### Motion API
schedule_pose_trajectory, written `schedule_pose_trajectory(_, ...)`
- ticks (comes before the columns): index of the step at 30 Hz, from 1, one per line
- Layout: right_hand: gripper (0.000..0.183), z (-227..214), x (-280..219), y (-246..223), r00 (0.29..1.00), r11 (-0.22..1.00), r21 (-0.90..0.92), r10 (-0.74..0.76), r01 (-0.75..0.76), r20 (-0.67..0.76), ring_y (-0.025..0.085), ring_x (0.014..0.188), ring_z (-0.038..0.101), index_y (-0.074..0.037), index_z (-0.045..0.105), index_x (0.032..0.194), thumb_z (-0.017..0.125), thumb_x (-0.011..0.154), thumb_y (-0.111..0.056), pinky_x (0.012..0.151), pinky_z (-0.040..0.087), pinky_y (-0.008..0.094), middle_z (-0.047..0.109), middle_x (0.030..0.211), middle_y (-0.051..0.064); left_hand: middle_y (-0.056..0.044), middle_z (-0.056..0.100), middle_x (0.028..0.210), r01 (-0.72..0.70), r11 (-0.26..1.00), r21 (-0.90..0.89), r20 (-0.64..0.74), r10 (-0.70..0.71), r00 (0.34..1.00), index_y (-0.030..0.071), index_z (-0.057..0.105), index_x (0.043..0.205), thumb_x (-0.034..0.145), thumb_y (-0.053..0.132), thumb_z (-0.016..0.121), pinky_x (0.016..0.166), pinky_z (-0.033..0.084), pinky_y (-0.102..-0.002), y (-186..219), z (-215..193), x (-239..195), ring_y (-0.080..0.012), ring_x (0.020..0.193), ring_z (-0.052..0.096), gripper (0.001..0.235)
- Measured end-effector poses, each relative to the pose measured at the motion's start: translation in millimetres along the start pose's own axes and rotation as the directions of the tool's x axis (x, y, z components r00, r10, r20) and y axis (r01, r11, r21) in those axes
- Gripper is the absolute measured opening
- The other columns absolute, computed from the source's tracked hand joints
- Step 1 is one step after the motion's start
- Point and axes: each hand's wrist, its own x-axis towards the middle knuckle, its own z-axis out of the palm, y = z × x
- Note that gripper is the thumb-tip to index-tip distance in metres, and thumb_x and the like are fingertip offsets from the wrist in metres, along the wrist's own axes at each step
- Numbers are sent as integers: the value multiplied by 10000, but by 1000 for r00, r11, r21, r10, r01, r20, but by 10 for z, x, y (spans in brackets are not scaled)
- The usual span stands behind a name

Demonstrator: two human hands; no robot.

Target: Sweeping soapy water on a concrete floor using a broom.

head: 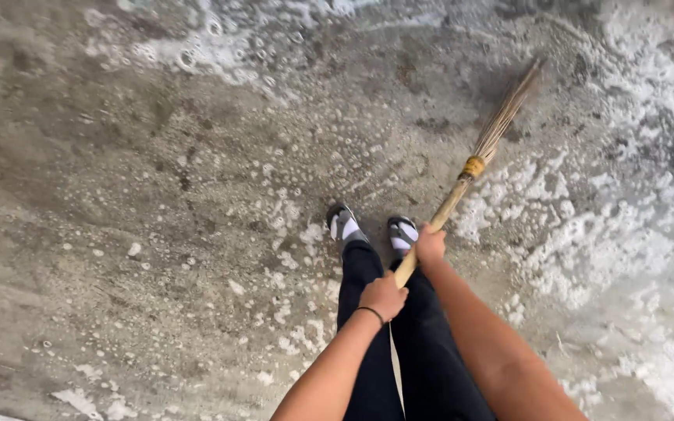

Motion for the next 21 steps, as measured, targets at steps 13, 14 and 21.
schedule_pose_trajectory(13, 567, 1697, -1496, -1129, 710, 858, 509, -311, -76, 631, 284, 623, 735, -238, 294, 1512, 552, 1043, -423, 576, 686, 387, 685, 810, 138, -143, 581, 541, 111, 712, -693, -214, -350, 912, 15, 582, 1057, 970, 230, 643, 288, 550, -331, -1051, -1375, -604, -227, 341, 591, 239)
schedule_pose_trajectory(14, 639, 1568, -1668, -1127, 653, 789, 592, -362, -166, 666, 260, 596, 711, -234, 239, 1591, 565, 1052, -343, 552, 675, 365, 664, 801, 147, -151, 564, 537, 88, 671, -736, -216, -356, 909, 4, 543, 1076, 961, 187, 652, 291, 560, -347, -1024, -1371, -595, -220, 333, 572, 242)
schedule_pose_trajectory(21, 555, 876, 465, -756, 945, 723, 691, -222, -5, 239, 257, 532, 661, -106, 359, 1487, 505, 1071, -444, 444, 580, 368, 630, 743, 150, -291, 600, 1415, 66, 972, -226, -10, -70, 998, -26, 532, 1458, 898, 186, 550, 1226, 390, -483, 720, -1498, 160, -410, 1373, 527, 599)
